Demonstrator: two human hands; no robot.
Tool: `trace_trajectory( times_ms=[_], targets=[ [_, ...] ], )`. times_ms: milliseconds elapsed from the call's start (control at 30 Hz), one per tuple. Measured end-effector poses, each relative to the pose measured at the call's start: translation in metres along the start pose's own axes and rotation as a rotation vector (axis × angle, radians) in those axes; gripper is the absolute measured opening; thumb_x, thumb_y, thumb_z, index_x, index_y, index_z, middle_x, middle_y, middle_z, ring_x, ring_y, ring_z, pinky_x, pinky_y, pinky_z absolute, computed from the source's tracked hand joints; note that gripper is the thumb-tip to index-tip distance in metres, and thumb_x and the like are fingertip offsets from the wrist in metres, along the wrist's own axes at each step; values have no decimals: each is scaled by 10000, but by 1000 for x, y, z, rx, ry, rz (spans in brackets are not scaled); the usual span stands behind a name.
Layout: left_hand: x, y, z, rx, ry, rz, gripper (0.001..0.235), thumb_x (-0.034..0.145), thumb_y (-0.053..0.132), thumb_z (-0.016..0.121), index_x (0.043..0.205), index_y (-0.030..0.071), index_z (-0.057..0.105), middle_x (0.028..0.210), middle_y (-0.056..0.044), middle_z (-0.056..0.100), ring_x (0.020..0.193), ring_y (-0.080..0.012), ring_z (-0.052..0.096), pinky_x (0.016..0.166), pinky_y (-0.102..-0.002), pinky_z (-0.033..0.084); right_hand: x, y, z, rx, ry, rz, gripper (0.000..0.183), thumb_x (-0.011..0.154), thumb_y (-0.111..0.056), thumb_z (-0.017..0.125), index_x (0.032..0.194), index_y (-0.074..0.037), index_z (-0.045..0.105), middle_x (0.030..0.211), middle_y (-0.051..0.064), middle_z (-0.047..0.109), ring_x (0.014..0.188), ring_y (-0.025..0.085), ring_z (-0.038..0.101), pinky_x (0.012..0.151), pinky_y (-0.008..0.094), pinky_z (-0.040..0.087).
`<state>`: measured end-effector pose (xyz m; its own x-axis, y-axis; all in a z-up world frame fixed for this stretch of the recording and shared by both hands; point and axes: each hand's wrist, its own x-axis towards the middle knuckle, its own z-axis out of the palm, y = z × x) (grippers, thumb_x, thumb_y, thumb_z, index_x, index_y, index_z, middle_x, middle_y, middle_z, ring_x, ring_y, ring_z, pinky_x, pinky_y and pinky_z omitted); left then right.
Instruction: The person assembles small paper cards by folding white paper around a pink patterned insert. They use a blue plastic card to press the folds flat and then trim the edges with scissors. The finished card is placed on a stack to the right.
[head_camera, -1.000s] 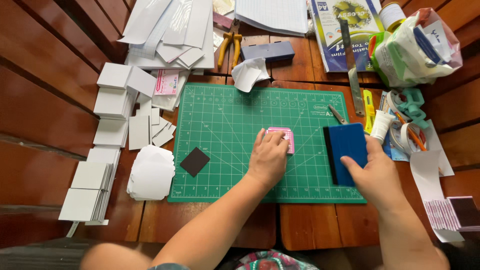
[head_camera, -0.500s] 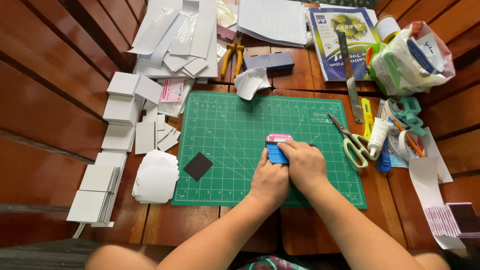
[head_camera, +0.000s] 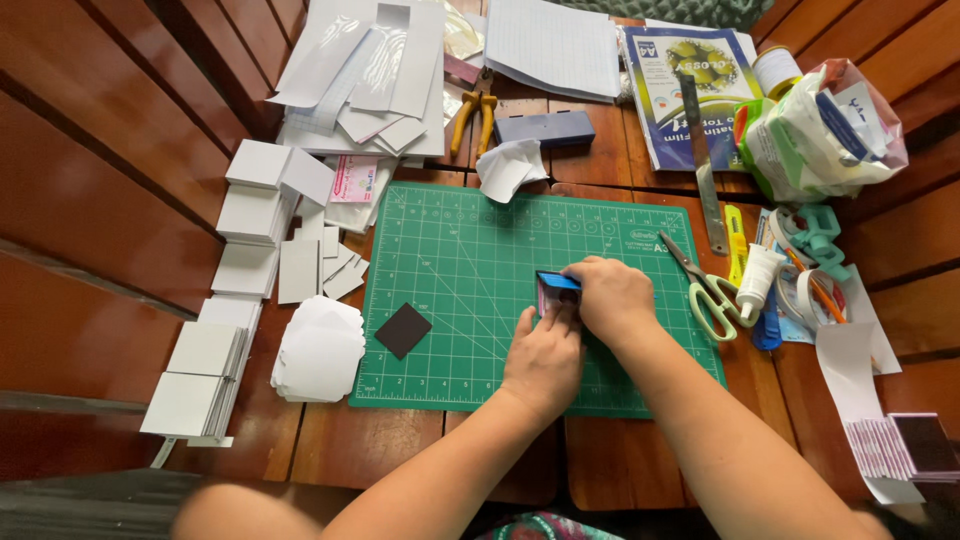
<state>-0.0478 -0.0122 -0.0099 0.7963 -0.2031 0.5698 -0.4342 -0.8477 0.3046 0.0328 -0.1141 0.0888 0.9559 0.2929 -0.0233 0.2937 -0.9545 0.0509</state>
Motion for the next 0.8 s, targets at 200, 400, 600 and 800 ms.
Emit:
trace_trajectory(
  times_ms=[200, 400, 600, 800],
  targets=[
    [5, 20, -25, 136, -49, -22, 435, 888, 148, 555, 1269, -49, 628, 1282, -234, 629, 1273, -374, 565, 1114, -547, 307, 14, 32, -4, 50, 99, -31, 447, 872, -147, 456, 1030, -467, 725, 1116, -209, 697, 1118, 174, 681, 952, 369, 555],
    [1, 32, -1, 43, -106, 10, 509, 857, 89, 518, 1323, -115, 546, 1243, -266, 609, 1247, -416, 536, 1145, -551, 304, 2, 37, -3, -131, 185, -385, 428, 757, -149, 555, 983, -490, 680, 1091, -311, 641, 1241, 12, 504, 1201, 410, 220],
    [-5, 41, -10, 12, -312, -20, 728, 934, 459, 542, 1334, -148, 510, 1084, -278, 623, 1108, -426, 533, 1168, -551, 246, 0, 43, 5, -18, 219, -566, 522, 701, -30, 610, 969, -469, 700, 1122, -252, 641, 1396, 123, 405, 1213, 720, -20],
    [0, 47, -22, 76, -316, 12, 876, 840, 603, 539, 1297, -145, 550, 1067, -314, 636, 1026, -445, 566, 1108, -574, 297, 15, 38, 21, 99, 193, -618, 484, 751, -27, 597, 988, -439, 686, 1149, -233, 648, 1352, 151, 457, 1178, 754, 49]
  ],
)
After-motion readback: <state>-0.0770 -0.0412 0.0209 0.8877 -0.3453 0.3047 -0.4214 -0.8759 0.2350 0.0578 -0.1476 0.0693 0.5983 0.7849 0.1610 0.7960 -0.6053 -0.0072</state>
